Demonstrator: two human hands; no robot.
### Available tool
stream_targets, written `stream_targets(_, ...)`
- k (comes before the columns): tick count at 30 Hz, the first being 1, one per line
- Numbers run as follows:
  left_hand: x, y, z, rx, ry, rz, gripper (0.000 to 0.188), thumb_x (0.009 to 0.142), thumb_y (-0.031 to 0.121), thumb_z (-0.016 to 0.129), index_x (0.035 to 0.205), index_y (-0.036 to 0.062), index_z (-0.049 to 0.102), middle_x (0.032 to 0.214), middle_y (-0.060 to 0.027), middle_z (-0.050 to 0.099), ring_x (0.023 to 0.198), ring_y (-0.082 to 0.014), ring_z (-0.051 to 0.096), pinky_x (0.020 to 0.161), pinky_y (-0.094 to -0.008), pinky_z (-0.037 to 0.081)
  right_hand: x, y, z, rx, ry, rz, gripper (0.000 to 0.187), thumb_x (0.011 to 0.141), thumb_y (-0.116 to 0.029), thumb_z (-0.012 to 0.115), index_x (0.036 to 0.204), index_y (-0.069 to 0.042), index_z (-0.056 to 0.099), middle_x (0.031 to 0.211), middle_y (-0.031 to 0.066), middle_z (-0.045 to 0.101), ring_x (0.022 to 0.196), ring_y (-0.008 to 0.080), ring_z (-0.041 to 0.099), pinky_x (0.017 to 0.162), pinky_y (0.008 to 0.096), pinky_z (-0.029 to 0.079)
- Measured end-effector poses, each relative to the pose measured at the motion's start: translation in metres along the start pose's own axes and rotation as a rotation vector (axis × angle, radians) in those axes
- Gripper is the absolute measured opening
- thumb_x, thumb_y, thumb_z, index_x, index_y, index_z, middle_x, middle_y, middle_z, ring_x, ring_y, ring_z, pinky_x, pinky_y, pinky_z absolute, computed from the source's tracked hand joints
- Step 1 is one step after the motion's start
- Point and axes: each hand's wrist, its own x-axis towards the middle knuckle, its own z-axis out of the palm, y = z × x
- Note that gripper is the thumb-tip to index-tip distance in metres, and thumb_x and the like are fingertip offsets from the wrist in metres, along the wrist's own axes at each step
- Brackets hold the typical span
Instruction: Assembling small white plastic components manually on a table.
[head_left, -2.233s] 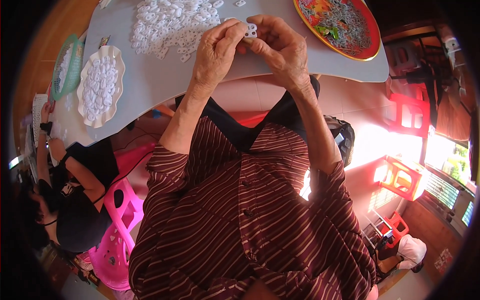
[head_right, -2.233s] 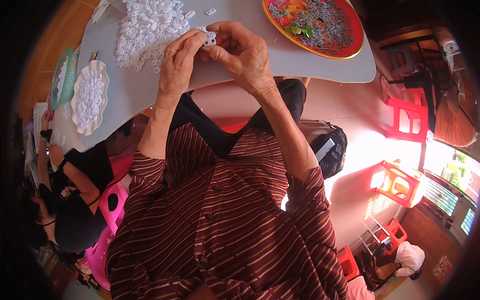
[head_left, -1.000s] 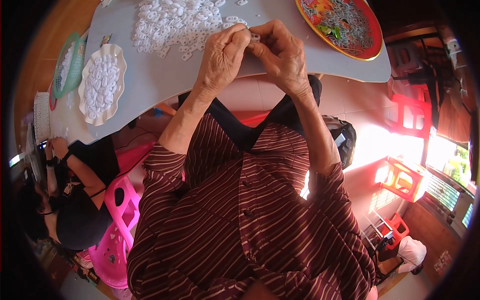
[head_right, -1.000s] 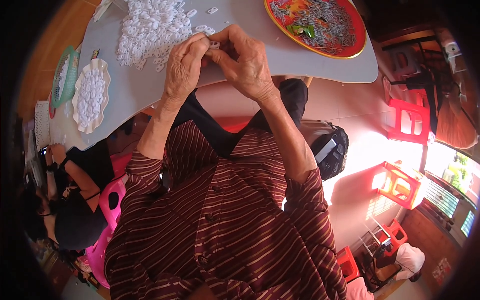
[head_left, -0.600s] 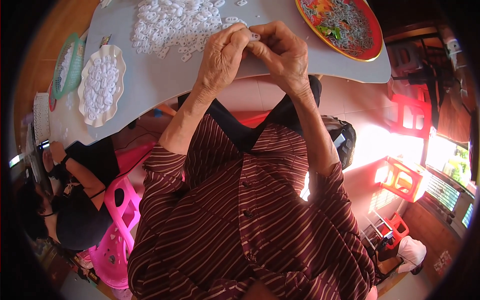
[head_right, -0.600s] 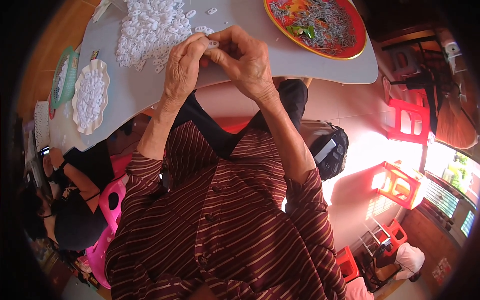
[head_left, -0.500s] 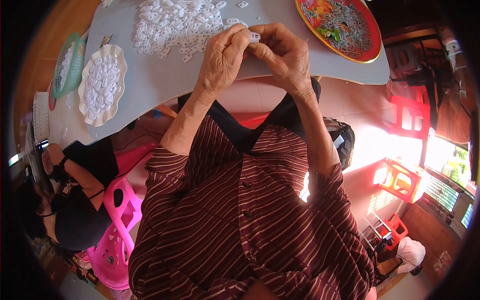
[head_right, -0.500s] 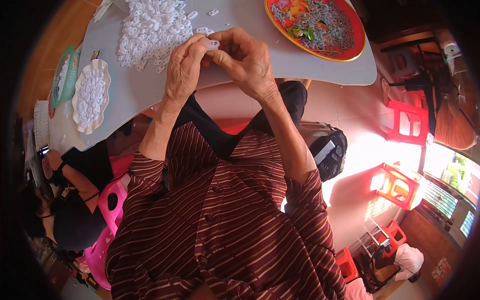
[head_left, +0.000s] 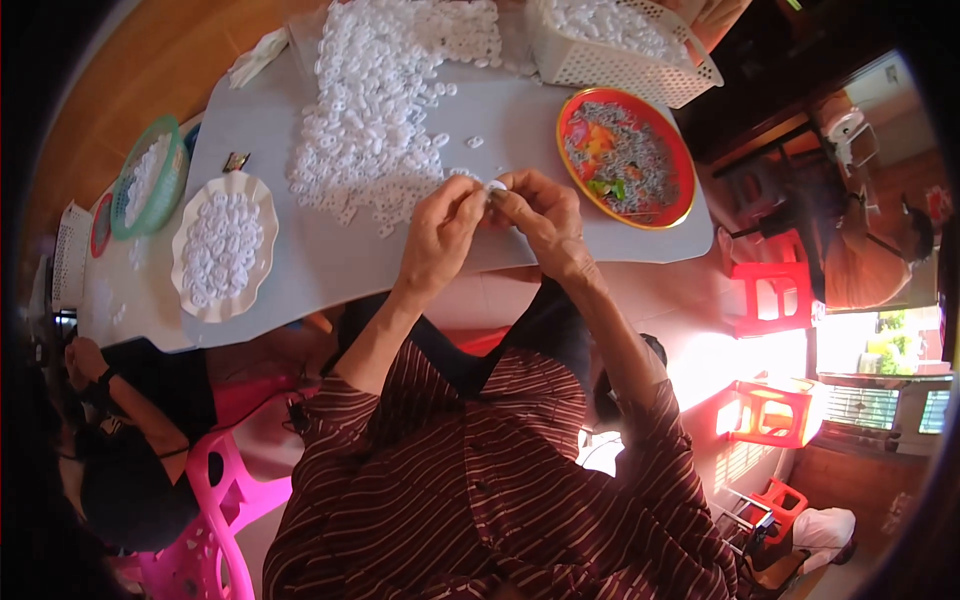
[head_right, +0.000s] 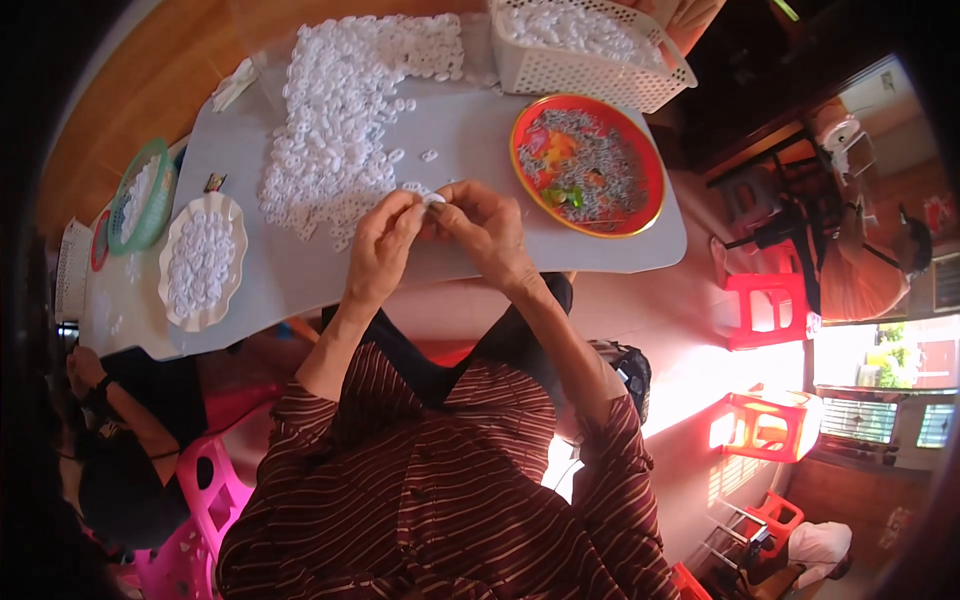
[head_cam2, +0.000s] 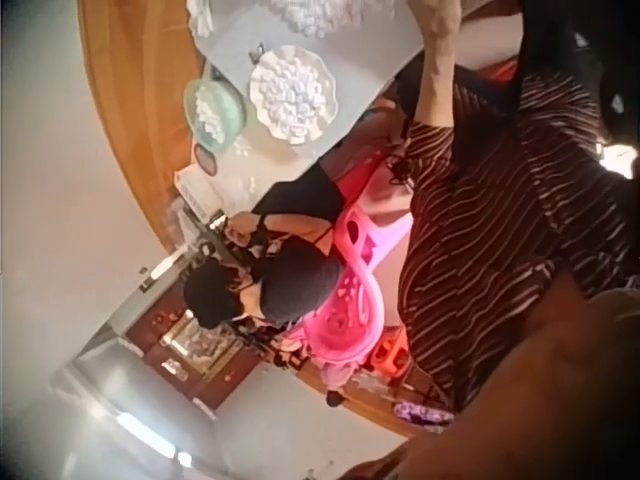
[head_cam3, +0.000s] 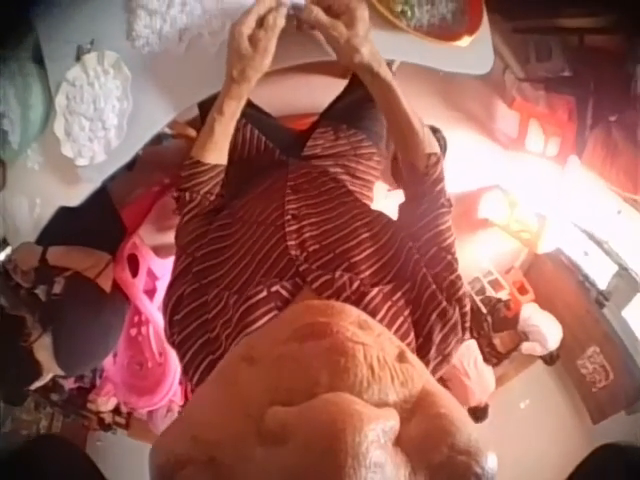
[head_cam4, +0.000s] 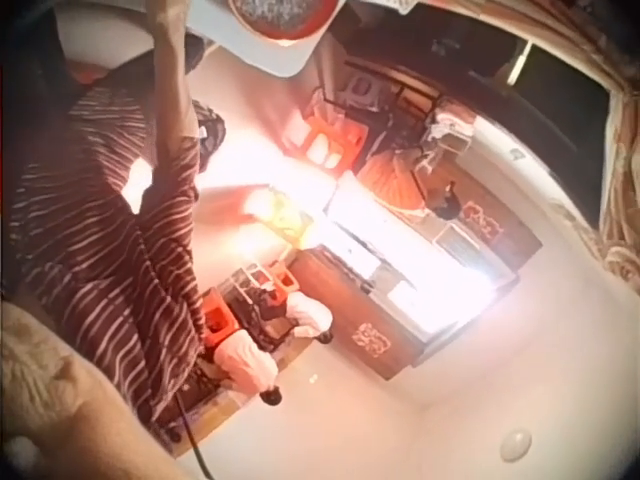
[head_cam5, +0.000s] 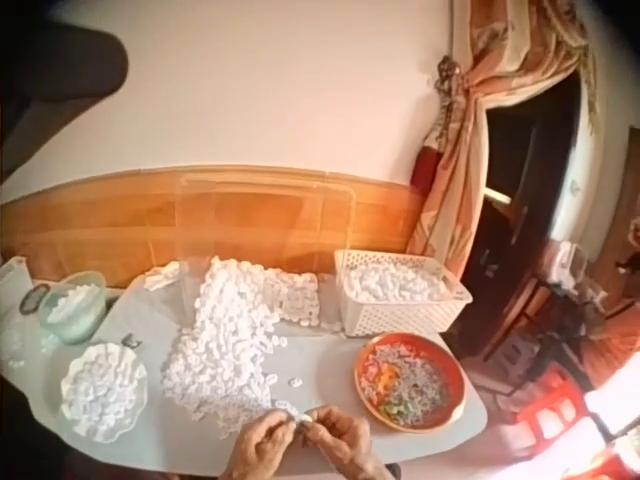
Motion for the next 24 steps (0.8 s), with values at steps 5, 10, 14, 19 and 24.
stream_targets(5, -0.009, -0.013, -0.005, -0.124, 0.077, -0.008, 0.024, 0.093, 0.022, 0.047, 0.083, 0.0011, 0.054, 0.074, -0.0034, 0.056, 0.067, -0.0093, 0.050, 0.061, -0.0225, 0.040, 0.070, -0.054, -0.045, -0.345, 0.184, -0.280, 0.019, 0.087, -0.015, 0.053, 0.079, 0.001, 0.060, 0.069, 0.0038, 0.060, 0.064, 0.0101, 0.058, 0.062, 0.0246, 0.046)
stream_targets(10, -0.004, -0.018, -0.001, -0.344, 0.148, -0.028, 0.026, 0.094, 0.020, 0.043, 0.081, -0.0003, 0.054, 0.074, -0.0038, 0.054, 0.072, -0.0112, 0.050, 0.071, -0.0254, 0.040, 0.147, -0.094, -0.110, -0.290, 0.640, -0.019, 0.023, 0.088, -0.015, 0.056, 0.082, 0.007, 0.061, 0.062, 0.0030, 0.051, 0.052, 0.0103, 0.046, 0.048, 0.0241, 0.042)
stream_targets(14, -0.006, -0.016, -0.007, -0.484, 0.282, -0.088, 0.023, 0.094, 0.019, 0.043, 0.083, 0.0014, 0.053, 0.075, -0.0033, 0.054, 0.077, -0.0107, 0.049, 0.076, -0.0252, 0.039, 0.118, -0.067, -0.045, -0.633, 0.205, 0.032, 0.023, 0.086, -0.017, 0.056, 0.076, 0.003, 0.062, 0.061, 0.0024, 0.055, 0.052, 0.0099, 0.050, 0.046, 0.0246, 0.042)
stream_targets(19, -0.005, -0.023, -0.009, -0.439, 0.244, -0.091, 0.020, 0.093, 0.018, 0.044, 0.086, 0.0025, 0.054, 0.075, -0.0029, 0.054, 0.078, -0.0108, 0.050, 0.077, -0.0249, 0.039, 0.113, -0.008, -0.030, -0.977, -0.200, -0.383, 0.016, 0.078, -0.014, 0.059, 0.085, -0.003, 0.067, 0.076, 0.0127, 0.065, 0.069, 0.0245, 0.063, 0.068, 0.0331, 0.049)
stream_targets(24, -0.006, -0.018, -0.004, -0.365, 0.226, -0.076, 0.021, 0.093, 0.020, 0.045, 0.085, 0.0028, 0.055, 0.073, -0.0020, 0.054, 0.075, -0.0098, 0.050, 0.074, -0.0238, 0.040, 0.118, 0.002, -0.027, -1.101, -0.350, -0.370, 0.016, 0.075, -0.008, 0.063, 0.090, -0.001, 0.066, 0.077, 0.0148, 0.065, 0.068, 0.0269, 0.063, 0.067, 0.0339, 0.050)
